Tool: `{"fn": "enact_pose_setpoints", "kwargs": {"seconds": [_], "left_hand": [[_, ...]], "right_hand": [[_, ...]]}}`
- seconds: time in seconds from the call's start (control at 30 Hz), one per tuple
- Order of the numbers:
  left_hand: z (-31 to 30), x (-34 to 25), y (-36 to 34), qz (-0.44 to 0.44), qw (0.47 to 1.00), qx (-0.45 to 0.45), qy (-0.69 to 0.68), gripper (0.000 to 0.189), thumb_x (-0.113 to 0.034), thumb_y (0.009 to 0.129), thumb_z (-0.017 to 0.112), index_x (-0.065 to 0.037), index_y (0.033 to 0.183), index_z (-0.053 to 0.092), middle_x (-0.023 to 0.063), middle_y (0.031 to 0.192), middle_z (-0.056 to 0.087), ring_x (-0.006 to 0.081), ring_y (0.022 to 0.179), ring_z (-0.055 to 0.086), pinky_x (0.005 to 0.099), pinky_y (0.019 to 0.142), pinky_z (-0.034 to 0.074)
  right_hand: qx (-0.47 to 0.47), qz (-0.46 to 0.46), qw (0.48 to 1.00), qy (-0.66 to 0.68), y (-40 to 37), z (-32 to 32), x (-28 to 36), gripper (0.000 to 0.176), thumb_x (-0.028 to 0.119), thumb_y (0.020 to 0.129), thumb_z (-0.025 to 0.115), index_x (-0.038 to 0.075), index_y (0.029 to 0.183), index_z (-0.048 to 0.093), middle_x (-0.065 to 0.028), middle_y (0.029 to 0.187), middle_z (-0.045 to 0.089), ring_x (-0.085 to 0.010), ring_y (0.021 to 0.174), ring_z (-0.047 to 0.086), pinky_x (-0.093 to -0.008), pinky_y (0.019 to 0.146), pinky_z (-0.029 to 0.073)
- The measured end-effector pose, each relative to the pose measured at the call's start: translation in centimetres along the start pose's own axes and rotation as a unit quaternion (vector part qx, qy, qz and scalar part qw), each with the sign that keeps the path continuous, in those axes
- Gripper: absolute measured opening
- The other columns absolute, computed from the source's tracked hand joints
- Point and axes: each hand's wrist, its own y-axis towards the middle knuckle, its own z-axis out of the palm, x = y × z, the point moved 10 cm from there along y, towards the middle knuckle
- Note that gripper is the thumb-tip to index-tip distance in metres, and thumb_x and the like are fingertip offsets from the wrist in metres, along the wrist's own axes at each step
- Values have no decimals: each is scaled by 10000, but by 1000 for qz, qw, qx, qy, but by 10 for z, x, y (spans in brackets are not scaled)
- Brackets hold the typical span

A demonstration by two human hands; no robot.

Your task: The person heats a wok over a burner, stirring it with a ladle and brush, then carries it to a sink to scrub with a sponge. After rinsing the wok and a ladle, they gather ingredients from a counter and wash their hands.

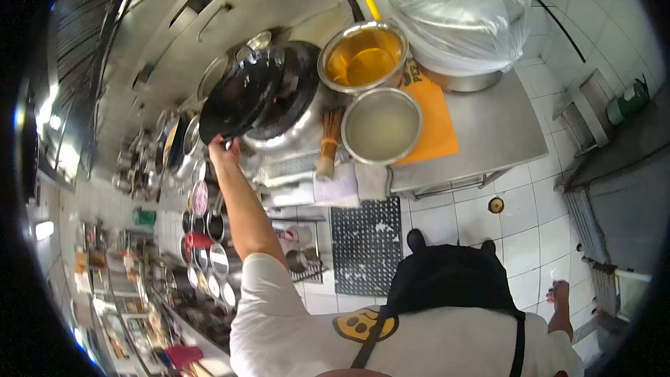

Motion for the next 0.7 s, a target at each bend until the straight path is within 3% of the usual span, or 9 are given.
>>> {"fn": "enact_pose_setpoints", "kwargs": {"seconds": [0.1, 0.23, 0.27, 0.47, 0.57, 0.63, 0.7], "left_hand": [[-7, 39, 41, -40, 998, -42, 13, 100, -126, 813, 532, -106, 736, 472, 106, 1001, 591, 311, 990, 571, 524, 798, 559], [-20, 81, 70, -75, 996, -20, -49, 72, -111, 834, 519, -70, 784, 487, 99, 914, 601, 289, 836, 632, 485, 743, 593], [-25, 87, 76, -80, 994, -11, -70, 72, -106, 846, 517, -52, 805, 495, 77, 831, 601, 275, 789, 645, 486, 749, 596], [-51, 109, 118, -91, 995, 33, -5, 107, -134, 884, 523, -29, 889, 504, 66, 796, 595, 276, 725, 654, 479, 705, 609], [-41, 99, 96, -71, 996, 36, 26, 366, -376, 906, 595, -24, 974, 521, 64, 795, 552, 283, 800, 621, 510, 758, 596], [-39, 76, 18, -38, 987, -127, 92, 532, -518, 863, 619, -30, 1054, 528, 90, 865, 556, 279, 877, 597, 495, 794, 574], [-39, 84, -3, -107, 987, -38, 116, 630, -575, 826, 638, -27, 1115, 523, 113, 955, 567, 262, 910, 581, 425, 794, 545]], "right_hand": [[-12, 69, 997, 41, -59, -1, -64, 138, 195, 897, 484, 66, 848, 489, -126, 681, 533, -231, 450, 528, -366, 347, 426], [-38, 88, 995, 9, -141, 34, -75, 137, 202, 896, 492, 65, 897, 498, -129, 708, 547, -235, 478, 546, -385, 387, 450], [-34, 85, 996, 1, -153, 43, -75, 140, 204, 896, 494, 65, 909, 500, -130, 715, 551, -236, 486, 551, -389, 397, 456], [-28, 66, 997, -17, -190, 67, -73, 175, 215, 895, 505, 64, 983, 514, -136, 756, 571, -242, 529, 578, -417, 457, 493], [-49, 97, 994, 23, -173, 53, -109, 197, 229, 897, 512, 65, 1005, 523, -125, 741, 578, -227, 521, 579, -402, 444, 493], [-62, 97, 990, 76, -172, 44, -134, 194, 231, 899, 512, 71, 1008, 532, -116, 720, 581, -218, 507, 575, -386, 421, 485], [-75, 75, 980, 166, -173, 36, -175, 178, 224, 902, 506, 83, 1004, 540, -111, 700, 585, -217, 493, 572, -374, 399, 475]]}}
